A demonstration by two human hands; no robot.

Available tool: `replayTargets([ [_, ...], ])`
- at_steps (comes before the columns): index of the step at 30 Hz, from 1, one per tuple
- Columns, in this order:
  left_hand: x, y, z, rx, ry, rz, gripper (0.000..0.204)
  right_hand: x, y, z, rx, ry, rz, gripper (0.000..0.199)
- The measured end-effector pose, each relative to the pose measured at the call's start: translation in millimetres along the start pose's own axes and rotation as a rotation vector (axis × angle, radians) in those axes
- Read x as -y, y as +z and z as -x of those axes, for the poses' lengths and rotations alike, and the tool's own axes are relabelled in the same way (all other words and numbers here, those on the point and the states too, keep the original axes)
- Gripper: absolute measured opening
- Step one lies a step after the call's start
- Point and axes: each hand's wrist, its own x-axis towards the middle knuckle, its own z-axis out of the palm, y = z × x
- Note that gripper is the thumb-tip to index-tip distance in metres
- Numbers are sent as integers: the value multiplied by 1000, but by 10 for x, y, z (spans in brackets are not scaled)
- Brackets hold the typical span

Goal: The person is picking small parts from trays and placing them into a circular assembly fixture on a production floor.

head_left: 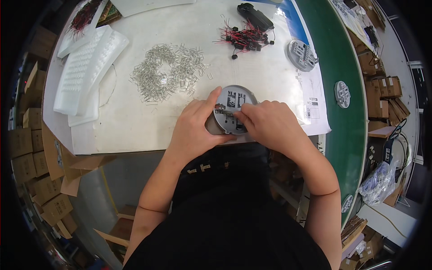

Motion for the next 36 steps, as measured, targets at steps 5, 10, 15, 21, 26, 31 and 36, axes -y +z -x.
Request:
replayTargets([
  [5,-15,-5,-2,-5,6,-24,111,-7,-16,-1,24,-3,-42,33],
  [10,-7,12,-3,-19,30,-19,111,-17,-9,-11,33,-11,-72,32],
  [15,-22,8,-9,-26,40,-30,110,-46,32,-31,28,-17,-112,32],
  [21,-33,21,-6,-23,25,-18,108,11,-10,-58,66,-7,-89,33],
  [26,-20,37,19,-51,61,-49,108,174,-66,-76,104,0,-26,30],
  [31,-46,10,20,-35,45,-56,108,206,-125,-36,26,-44,-1,34],
  [36,-48,-7,28,-31,29,-53,108,234,-55,-83,33,-34,29,35],
])
